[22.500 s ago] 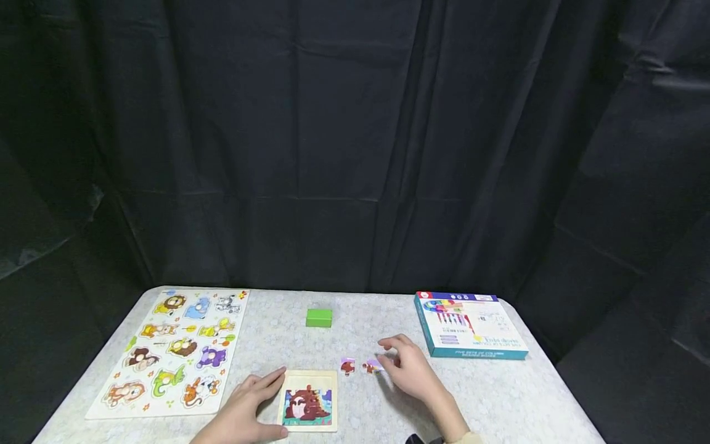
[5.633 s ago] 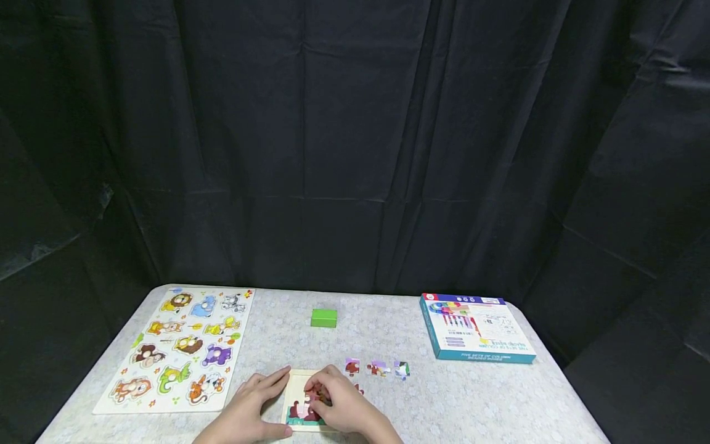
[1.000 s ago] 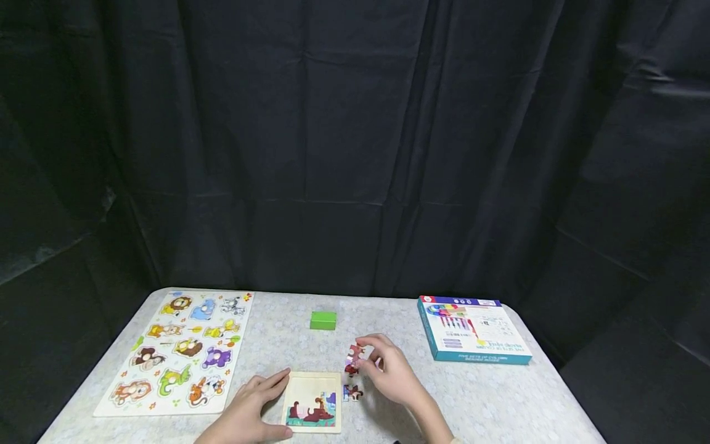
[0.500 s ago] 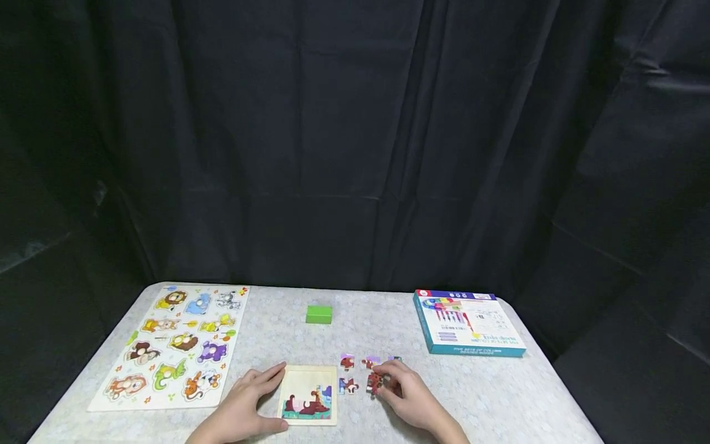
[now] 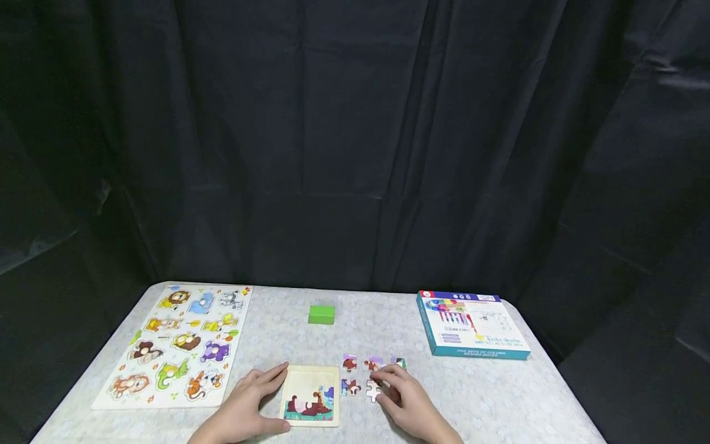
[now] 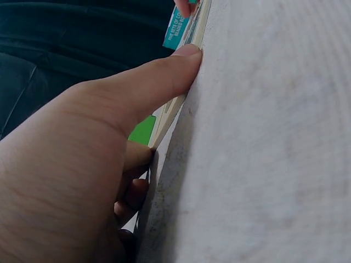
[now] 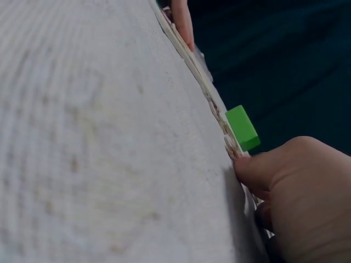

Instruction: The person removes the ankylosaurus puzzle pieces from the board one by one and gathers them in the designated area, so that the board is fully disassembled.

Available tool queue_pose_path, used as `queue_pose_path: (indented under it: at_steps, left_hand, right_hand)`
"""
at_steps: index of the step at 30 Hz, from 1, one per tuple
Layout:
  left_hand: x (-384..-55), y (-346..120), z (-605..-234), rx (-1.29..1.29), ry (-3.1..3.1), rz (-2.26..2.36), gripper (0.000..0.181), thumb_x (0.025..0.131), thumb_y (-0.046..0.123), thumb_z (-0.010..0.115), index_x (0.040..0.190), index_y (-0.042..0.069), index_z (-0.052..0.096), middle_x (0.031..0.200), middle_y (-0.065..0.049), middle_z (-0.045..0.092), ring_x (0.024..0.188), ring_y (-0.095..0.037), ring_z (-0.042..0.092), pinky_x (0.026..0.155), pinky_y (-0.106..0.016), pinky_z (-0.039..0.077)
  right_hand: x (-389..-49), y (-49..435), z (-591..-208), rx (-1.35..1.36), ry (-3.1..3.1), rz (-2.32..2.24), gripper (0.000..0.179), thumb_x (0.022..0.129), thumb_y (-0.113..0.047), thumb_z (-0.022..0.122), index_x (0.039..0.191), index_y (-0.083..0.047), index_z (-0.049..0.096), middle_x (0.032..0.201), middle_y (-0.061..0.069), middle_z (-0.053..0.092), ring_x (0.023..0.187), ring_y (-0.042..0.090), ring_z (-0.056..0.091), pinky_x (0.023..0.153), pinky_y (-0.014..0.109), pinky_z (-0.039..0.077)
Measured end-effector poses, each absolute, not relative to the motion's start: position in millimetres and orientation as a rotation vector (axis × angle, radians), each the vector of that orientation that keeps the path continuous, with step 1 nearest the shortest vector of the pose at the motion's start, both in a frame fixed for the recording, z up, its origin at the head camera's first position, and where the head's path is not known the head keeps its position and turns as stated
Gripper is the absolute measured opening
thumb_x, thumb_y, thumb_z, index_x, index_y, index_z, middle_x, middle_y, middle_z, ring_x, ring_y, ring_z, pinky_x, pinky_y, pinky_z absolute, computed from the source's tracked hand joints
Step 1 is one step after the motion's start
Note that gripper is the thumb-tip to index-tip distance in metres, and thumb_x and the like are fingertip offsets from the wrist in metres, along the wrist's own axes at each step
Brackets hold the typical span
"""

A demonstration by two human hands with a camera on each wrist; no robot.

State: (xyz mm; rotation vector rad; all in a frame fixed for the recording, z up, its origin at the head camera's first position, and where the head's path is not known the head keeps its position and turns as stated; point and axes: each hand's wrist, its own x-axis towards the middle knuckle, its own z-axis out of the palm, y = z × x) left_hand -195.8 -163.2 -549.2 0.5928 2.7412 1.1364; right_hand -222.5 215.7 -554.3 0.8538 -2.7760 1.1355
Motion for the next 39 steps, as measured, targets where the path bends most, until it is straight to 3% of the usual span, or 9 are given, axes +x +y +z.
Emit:
queue_pose_path:
  at_steps: [4, 7, 21, 39]
  left_hand:
    - [-193.6, -165.2, -551.1, 0.598, 2.716, 1.136, 0.104, 0.074, 0.057, 0.091, 0.156, 0.008, 0.053, 0.168, -0.003, 0.044, 0.109, -0.003, 0.043, 0.097, -0.033, 0.041]
    - [-193.9, -166.3, -552.3, 0.618, 2.716, 1.139, 0.103, 0.075, 0.057, 0.091, 0.156, 0.006, 0.053, 0.168, -0.004, 0.043, 0.11, -0.002, 0.043, 0.097, -0.033, 0.04]
    - [-193.7, -167.5, -552.7, 0.659, 2.692, 1.164, 0.1, 0.077, 0.05, 0.091, 0.154, 0.0, 0.052, 0.168, -0.008, 0.043, 0.11, -0.002, 0.043, 0.095, -0.033, 0.039]
    - [-196.3, -166.8, -551.2, 0.688, 2.708, 1.17, 0.1, 0.077, 0.047, 0.092, 0.154, -0.001, 0.052, 0.168, -0.009, 0.043, 0.108, -0.001, 0.042, 0.095, -0.032, 0.039]
  right_hand:
    - [-221.5, 215.9, -558.4, 0.848, -2.773, 1.15, 0.031, 0.103, -0.021, 0.072, 0.132, -0.012, 0.073, 0.127, -0.003, 0.068, 0.102, 0.007, 0.061, 0.083, 0.025, 0.05]
    - [-221.2, 215.8, -559.5, 0.854, -2.759, 1.15, 0.03, 0.102, -0.021, 0.072, 0.131, -0.013, 0.073, 0.127, -0.004, 0.069, 0.109, 0.011, 0.064, 0.088, 0.027, 0.052]
    - [-221.6, 218.3, -557.1, 0.865, -2.769, 1.208, 0.029, 0.103, -0.018, 0.072, 0.131, -0.01, 0.074, 0.125, 0.001, 0.068, 0.081, 0.001, 0.048, 0.068, 0.021, 0.043]
    - [-223.4, 220.0, -556.7, 0.831, -2.732, 1.26, 0.028, 0.101, -0.019, 0.073, 0.128, -0.011, 0.075, 0.124, 0.003, 0.067, 0.074, 0.0, 0.049, 0.064, 0.021, 0.046]
